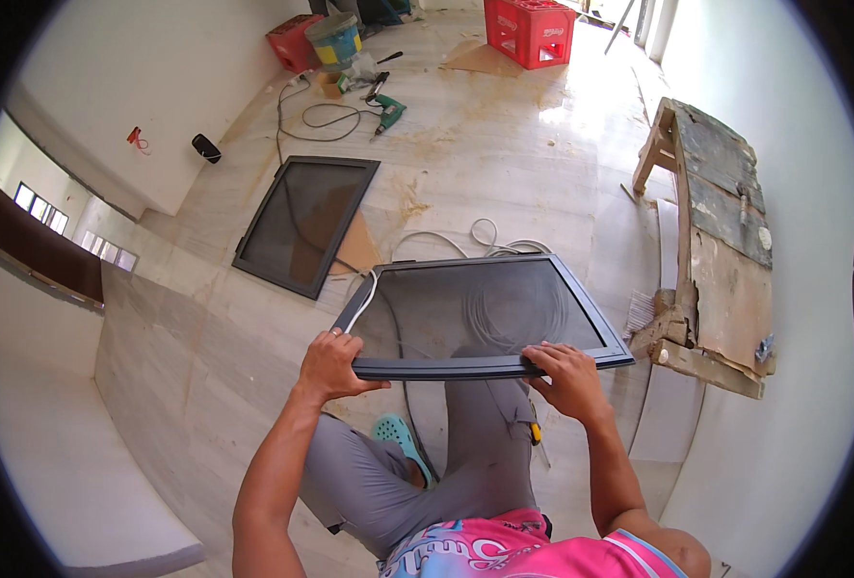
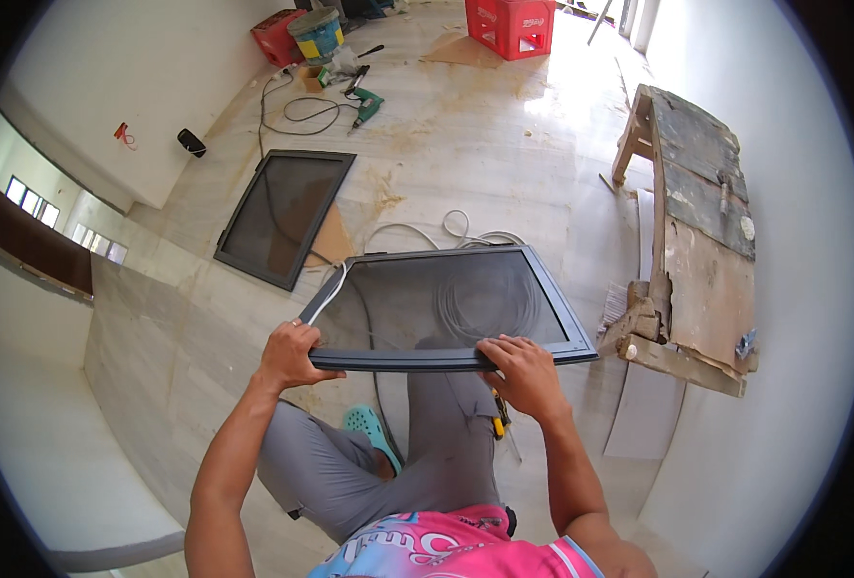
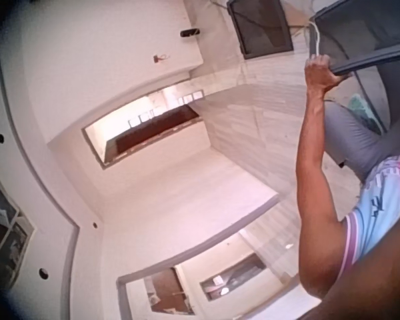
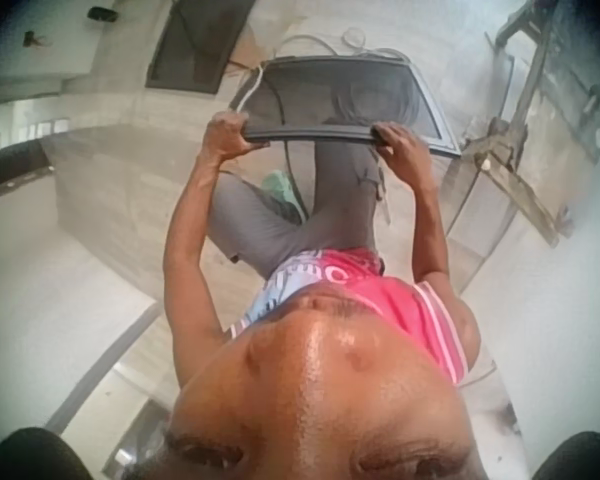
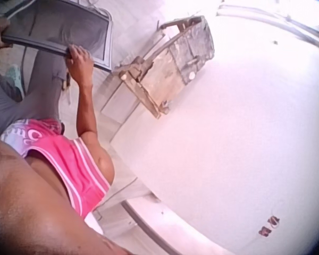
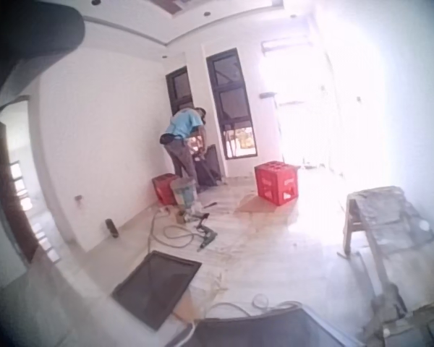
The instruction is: The recorder is repairing an aluminum window screen frame, using a screwdriver to pry and a utility knife to cut materials.
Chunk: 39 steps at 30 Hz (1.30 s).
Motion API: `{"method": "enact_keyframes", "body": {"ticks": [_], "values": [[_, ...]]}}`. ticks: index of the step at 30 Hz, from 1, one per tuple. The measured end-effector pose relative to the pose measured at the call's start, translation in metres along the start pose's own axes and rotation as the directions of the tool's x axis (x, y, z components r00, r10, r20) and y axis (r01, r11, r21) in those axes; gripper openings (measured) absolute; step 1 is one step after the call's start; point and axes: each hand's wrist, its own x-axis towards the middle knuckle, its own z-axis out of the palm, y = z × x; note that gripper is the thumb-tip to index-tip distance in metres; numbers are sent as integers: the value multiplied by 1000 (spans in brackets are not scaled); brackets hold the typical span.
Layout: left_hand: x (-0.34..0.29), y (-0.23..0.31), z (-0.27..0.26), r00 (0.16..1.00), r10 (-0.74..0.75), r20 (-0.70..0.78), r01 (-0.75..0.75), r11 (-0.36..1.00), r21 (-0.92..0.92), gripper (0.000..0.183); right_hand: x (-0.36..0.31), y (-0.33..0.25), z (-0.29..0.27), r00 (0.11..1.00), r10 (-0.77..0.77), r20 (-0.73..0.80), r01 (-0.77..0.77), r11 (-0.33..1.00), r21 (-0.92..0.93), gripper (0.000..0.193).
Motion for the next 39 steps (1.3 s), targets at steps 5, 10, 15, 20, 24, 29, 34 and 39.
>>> {"method": "enact_keyframes", "body": {"ticks": [5, 10, 15, 20, 24, 29, 34, 39], "values": [[-3, -8, -5, 991, 135, 7, -135, 990, -33, 72, -5, 0, 4, 999, -30, -29, 30, 1000, -6, 44], [-3, -3, -2, 992, 37, 124, -30, 998, -55, 72, -6, 6, 1, 998, -33, -52, 32, 999, -29, 45], [-3, -2, -1, 981, -26, 193, 32, 999, -30, 76, -5, 4, -4, 1000, -2, 7, 2, 1000, -13, 48], [-6, -2, 0, 990, 11, 143, -12, 1000, 12, 72, -10, 6, 3, 1000, 8, 19, -8, 1000, -10, 50], [-6, 1, -6, 993, 48, 106, -50, 999, 13, 75, -14, 9, 13, 999, -29, -17, 28, 999, -40, 51], [-7, -7, -3, 1000, 6, 29, -5, 1000, -17, 74, -3, 8, 7, 999, -31, -24, 31, 999, -11, 51], [-5, -7, -1, 1000, 27, -16, -28, 997, -73, 73, 2, 7, -4, 999, -37, -19, 36, 998, -44, 54], [-3, -1, -4, 999, -11, 32, 12, 999, -45, 72, -2, 7, -8, 1000, -14, -23, 14, 1000, -25, 56]]}}
